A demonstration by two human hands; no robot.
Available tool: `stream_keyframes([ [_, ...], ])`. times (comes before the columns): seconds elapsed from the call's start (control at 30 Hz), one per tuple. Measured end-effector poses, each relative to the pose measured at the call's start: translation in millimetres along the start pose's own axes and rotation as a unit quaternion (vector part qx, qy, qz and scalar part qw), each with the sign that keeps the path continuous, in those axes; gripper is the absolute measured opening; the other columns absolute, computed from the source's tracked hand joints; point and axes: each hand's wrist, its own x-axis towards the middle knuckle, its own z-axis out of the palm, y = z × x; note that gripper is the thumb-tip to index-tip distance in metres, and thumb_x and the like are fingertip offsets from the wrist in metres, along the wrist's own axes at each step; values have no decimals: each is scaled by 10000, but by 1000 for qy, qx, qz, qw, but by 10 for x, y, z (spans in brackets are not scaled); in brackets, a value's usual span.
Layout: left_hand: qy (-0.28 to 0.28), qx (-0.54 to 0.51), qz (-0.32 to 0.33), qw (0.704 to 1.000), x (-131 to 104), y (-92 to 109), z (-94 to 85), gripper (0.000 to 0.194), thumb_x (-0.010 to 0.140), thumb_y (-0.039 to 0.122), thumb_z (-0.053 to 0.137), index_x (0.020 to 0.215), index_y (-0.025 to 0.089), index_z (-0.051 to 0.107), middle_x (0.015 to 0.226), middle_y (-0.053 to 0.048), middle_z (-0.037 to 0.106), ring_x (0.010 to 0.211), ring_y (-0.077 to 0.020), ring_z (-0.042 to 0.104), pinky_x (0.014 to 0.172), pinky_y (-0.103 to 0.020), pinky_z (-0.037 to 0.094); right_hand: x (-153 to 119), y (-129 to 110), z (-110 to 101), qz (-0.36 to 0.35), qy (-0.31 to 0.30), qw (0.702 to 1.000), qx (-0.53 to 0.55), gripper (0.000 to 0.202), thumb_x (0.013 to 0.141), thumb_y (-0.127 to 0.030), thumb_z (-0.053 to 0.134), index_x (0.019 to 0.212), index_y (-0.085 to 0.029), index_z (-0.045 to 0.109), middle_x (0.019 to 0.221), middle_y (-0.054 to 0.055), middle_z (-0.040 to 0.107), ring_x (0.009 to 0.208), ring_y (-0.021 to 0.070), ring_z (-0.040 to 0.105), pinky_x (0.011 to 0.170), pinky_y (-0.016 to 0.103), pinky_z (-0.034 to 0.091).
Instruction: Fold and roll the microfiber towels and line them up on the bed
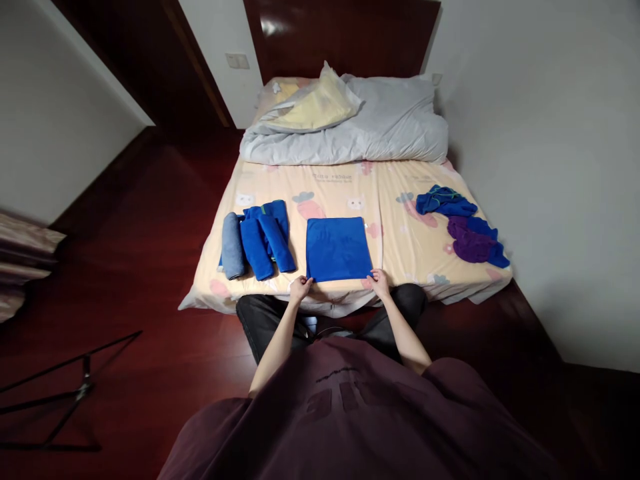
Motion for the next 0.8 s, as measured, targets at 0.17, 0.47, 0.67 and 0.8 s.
stream_keyframes([
  [0.17, 7, -32, -16, 999, -32, -108, -24, 267, 888, 423, 691, 740, 219, 601, 823, -76, 762, 898, -249, 743, 844, -325, 533, -177, 26, -58, -16, -20, 998, -53, 363, 736, -241, 682, 1090, -169, 705, 751, 7, 661, 745, 216, 673, 811, 355, 591],
  [0.47, 42, -166, 39, 984, -175, -317, 150, 396, 875, 372, 692, 1225, 195, 638, 721, 6, 700, 726, -183, 724, 738, -277, 565, -430, 60, -4, -84, 46, 989, -109, 309, 761, -141, 625, 1018, -171, 793, 790, 20, 621, 666, 185, 573, 810, 345, 573],
  [0.67, 3, -168, 116, 979, -51, -368, 34, 323, 835, 418, 747, 1048, 181, 793, 896, -92, 791, 895, -267, 755, 901, -412, 604, -307, 26, -5, -105, 107, 986, -77, 237, 777, -125, 603, 904, -175, 797, 1117, 139, 687, 951, 244, 700, 924, 383, 602],
  [0.8, -34, -148, 145, 978, 48, -338, -27, 438, 712, 330, 866, 1116, 173, 799, 901, -88, 789, 888, -277, 748, 913, -440, 612, -190, -19, -12, -142, 91, 985, -46, 209, 801, -166, 607, 922, -194, 775, 1221, 146, 738, 1192, 278, 694, 1115, 444, 537],
])
